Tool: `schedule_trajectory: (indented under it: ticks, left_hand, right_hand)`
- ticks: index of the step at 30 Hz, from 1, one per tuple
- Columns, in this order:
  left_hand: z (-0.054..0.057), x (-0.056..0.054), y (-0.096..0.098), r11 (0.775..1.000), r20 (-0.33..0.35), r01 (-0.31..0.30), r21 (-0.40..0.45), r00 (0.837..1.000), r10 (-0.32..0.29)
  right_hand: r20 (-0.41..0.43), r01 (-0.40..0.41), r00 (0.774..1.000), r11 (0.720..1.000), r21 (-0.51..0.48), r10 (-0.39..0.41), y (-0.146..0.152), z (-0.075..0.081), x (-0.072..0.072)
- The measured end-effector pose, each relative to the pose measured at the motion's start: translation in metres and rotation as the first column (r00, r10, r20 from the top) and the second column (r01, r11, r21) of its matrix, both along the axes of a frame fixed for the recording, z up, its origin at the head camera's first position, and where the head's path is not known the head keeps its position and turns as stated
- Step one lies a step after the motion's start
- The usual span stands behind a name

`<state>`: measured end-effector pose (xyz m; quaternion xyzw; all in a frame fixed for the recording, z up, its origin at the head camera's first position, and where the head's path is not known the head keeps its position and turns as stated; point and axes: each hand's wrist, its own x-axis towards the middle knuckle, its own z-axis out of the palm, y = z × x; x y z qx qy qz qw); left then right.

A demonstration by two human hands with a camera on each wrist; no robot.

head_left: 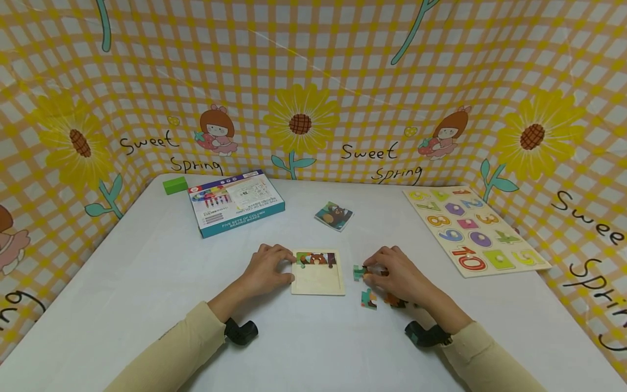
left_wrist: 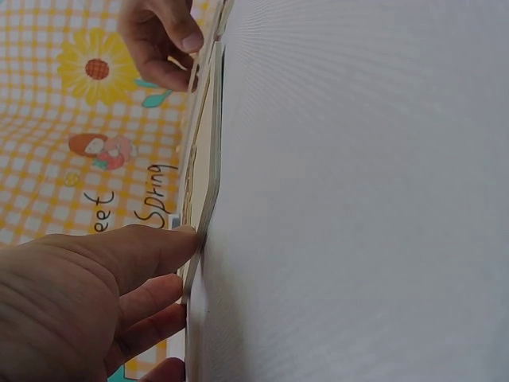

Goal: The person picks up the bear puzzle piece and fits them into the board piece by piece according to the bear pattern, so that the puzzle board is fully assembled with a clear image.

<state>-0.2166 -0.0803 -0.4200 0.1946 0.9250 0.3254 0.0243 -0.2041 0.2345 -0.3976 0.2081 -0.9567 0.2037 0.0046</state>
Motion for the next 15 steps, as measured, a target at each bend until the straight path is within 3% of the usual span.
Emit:
schedule_trajectory:
  ticks: [15]
  left_hand:
    - [-0.002, -0.001, -0.001, 1.0, -0.017, 0.003, 0.002, 1.0, -0.003]
  right_hand:
    - [-0.065, -0.091, 0.994, 0.996, -0.018, 0.09, -0.046, 0.013, 0.002]
